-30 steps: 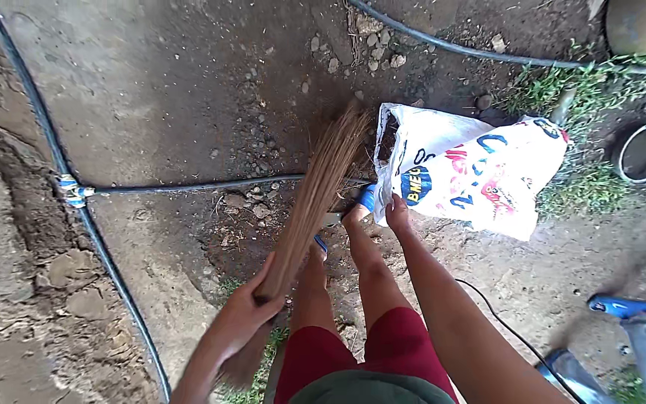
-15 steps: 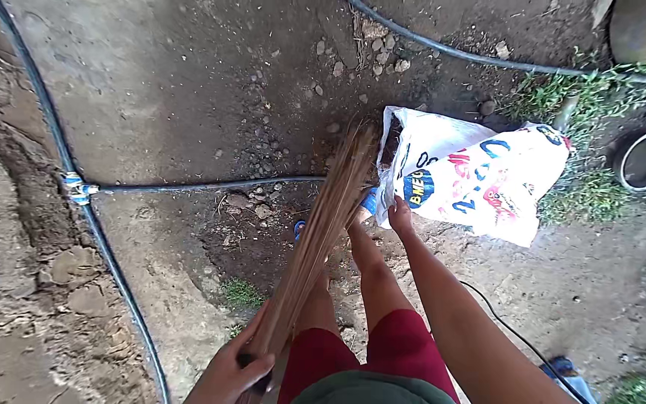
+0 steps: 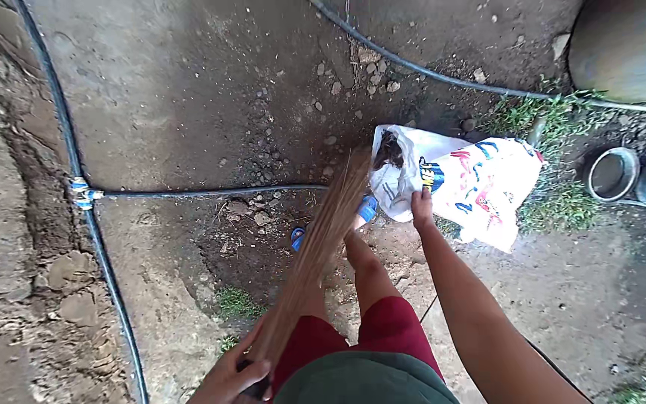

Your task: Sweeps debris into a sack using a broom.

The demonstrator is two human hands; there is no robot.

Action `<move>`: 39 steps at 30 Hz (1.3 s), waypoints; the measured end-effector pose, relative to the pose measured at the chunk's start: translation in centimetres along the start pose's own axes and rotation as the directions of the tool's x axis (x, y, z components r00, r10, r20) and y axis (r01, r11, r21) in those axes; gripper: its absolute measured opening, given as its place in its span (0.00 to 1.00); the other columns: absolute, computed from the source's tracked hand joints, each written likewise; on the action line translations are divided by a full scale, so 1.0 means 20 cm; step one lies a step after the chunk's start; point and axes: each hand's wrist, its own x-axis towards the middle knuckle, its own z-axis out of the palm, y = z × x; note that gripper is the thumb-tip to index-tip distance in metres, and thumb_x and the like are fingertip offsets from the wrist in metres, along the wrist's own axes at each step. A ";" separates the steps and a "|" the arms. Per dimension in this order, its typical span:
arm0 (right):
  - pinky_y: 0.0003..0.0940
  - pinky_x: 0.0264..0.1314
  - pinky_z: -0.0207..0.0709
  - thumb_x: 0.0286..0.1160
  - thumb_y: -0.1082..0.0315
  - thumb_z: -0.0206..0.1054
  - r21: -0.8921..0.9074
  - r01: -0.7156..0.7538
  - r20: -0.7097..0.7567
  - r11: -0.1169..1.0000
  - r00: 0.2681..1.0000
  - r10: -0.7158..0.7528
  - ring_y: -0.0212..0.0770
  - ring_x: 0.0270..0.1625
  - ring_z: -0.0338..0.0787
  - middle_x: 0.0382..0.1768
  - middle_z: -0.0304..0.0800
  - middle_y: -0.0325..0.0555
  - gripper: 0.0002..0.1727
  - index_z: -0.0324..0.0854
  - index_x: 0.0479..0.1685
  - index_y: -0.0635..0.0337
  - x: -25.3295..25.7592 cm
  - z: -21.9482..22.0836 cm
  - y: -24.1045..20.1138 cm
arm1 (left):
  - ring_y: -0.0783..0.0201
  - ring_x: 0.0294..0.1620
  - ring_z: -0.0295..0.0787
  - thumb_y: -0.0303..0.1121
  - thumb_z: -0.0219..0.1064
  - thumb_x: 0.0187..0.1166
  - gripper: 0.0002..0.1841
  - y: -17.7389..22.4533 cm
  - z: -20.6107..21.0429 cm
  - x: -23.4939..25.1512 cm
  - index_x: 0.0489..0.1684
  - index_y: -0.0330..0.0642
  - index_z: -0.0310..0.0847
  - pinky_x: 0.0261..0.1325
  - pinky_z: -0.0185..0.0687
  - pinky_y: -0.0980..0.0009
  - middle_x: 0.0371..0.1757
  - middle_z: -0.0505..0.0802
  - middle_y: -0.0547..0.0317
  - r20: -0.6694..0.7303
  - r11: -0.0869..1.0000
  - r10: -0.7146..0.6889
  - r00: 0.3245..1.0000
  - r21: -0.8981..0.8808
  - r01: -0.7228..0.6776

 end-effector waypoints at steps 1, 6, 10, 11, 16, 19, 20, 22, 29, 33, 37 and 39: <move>0.64 0.71 0.73 0.92 0.64 0.52 0.065 0.009 -0.015 0.998 1.000 -0.008 0.66 0.69 0.83 0.65 0.81 0.75 0.23 0.71 0.76 0.70 -0.02 -0.06 -0.04 | 0.62 0.29 0.94 0.28 0.63 0.72 0.48 -0.01 -0.03 -0.09 0.96 0.47 0.37 0.37 0.94 0.64 0.37 0.95 0.56 -0.035 1.000 0.020 0.999 -0.003 -0.020; 0.60 0.68 0.76 0.91 0.56 0.59 0.190 0.113 -0.096 0.975 0.991 -0.096 0.62 0.61 0.87 0.59 0.86 0.71 0.25 0.76 0.71 0.71 -0.20 -0.31 -0.37 | 0.61 0.26 0.93 0.27 0.59 0.79 0.44 -0.04 -0.03 -0.25 0.97 0.52 0.38 0.31 0.92 0.64 0.41 0.93 0.52 -0.281 0.983 0.097 0.955 -0.126 -0.137; 0.51 0.66 0.78 0.93 0.57 0.55 0.379 0.182 -0.223 0.907 0.969 -0.101 0.51 0.59 0.86 0.61 0.85 0.64 0.24 0.76 0.72 0.69 -0.32 -0.60 -0.52 | 0.61 0.20 0.89 0.28 0.57 0.84 0.39 0.02 0.05 -0.25 0.97 0.55 0.43 0.21 0.87 0.65 0.38 0.90 0.50 -0.439 0.954 0.145 0.887 -0.174 -0.242; 0.50 0.65 0.79 0.93 0.56 0.55 0.414 0.190 -0.234 0.890 0.967 -0.098 0.49 0.59 0.86 0.61 0.84 0.62 0.25 0.74 0.73 0.68 -0.36 -0.70 -0.54 | 0.62 0.20 0.88 0.29 0.56 0.85 0.37 0.05 0.06 -0.25 0.96 0.55 0.44 0.20 0.87 0.66 0.38 0.90 0.50 -0.461 0.948 0.157 0.873 -0.176 -0.264; 0.45 0.62 0.81 0.86 0.57 0.63 0.472 0.223 -0.347 0.853 0.936 -0.053 0.43 0.56 0.86 0.59 0.85 0.53 0.24 0.74 0.72 0.64 -0.55 -1.42 -0.50 | 0.60 0.23 0.89 0.31 0.52 0.88 0.36 0.18 0.10 -0.20 0.96 0.56 0.42 0.21 0.87 0.65 0.39 0.89 0.49 -0.435 0.909 0.252 0.864 -0.199 -0.366; 0.35 0.50 0.83 0.83 0.60 0.65 0.553 0.271 -0.446 0.788 0.895 0.006 0.34 0.46 0.86 0.49 0.85 0.42 0.20 0.74 0.67 0.59 -0.62 -2.13 -0.25 | 0.58 0.22 0.89 0.32 0.52 0.90 0.34 0.30 0.15 -0.18 0.96 0.56 0.45 0.21 0.86 0.64 0.40 0.89 0.48 -0.414 0.912 0.261 0.872 -0.191 -0.364; 0.32 0.48 0.82 0.83 0.61 0.64 0.583 0.294 -0.495 0.758 0.868 0.044 0.32 0.44 0.85 0.47 0.84 0.40 0.18 0.73 0.66 0.58 -0.66 -2.32 -0.15 | 0.58 0.23 0.89 0.32 0.51 0.90 0.33 0.32 0.17 -0.18 0.96 0.56 0.44 0.21 0.86 0.64 0.40 0.88 0.48 -0.393 0.921 0.264 0.881 -0.170 -0.351; 0.30 0.49 0.81 0.85 0.62 0.61 0.635 0.334 -0.562 0.697 0.818 0.120 0.30 0.45 0.85 0.47 0.82 0.39 0.16 0.72 0.66 0.57 -0.77 -2.55 -0.07 | 0.58 0.23 0.88 0.31 0.52 0.90 0.33 0.37 0.22 -0.15 0.95 0.54 0.45 0.22 0.86 0.63 0.41 0.88 0.47 -0.360 0.930 0.279 0.891 -0.129 -0.343; 0.29 0.47 0.81 0.89 0.61 0.54 0.752 0.435 -0.603 0.496 0.758 0.250 0.30 0.43 0.84 0.45 0.81 0.40 0.12 0.71 0.63 0.56 -0.75 -2.71 0.05 | 0.57 0.42 0.89 0.27 0.56 0.89 0.31 0.54 0.56 0.02 0.93 0.56 0.58 0.42 0.86 0.59 0.74 0.81 0.42 -0.215 0.928 0.366 0.905 0.158 -0.338; 0.27 0.43 0.80 0.89 0.61 0.55 0.765 0.433 -0.604 0.477 0.739 0.297 0.29 0.39 0.83 0.41 0.79 0.38 0.10 0.72 0.59 0.53 -0.72 -2.74 0.04 | 0.57 0.42 0.88 0.28 0.57 0.89 0.24 0.65 0.74 0.13 0.83 0.52 0.73 0.41 0.86 0.56 0.61 0.87 0.46 -0.179 0.921 0.377 0.909 0.179 -0.347; 0.28 0.44 0.79 0.91 0.62 0.50 0.768 0.465 -0.617 0.441 0.723 0.311 0.30 0.41 0.82 0.44 0.78 0.40 0.11 0.70 0.61 0.56 -0.73 -2.74 0.14 | 0.57 0.36 0.89 0.28 0.54 0.90 0.25 0.71 0.79 0.10 0.86 0.51 0.68 0.34 0.85 0.58 0.58 0.89 0.45 -0.148 0.926 0.377 0.914 0.068 -0.371; 0.28 0.47 0.79 0.93 0.62 0.48 0.761 0.496 -0.633 0.418 0.710 0.308 0.31 0.44 0.82 0.46 0.77 0.41 0.13 0.69 0.64 0.59 -0.75 -2.71 0.15 | 0.59 0.32 0.89 0.29 0.50 0.91 0.26 0.74 0.76 0.07 0.89 0.50 0.63 0.31 0.86 0.63 0.51 0.90 0.48 -0.137 0.916 0.397 0.907 0.006 -0.400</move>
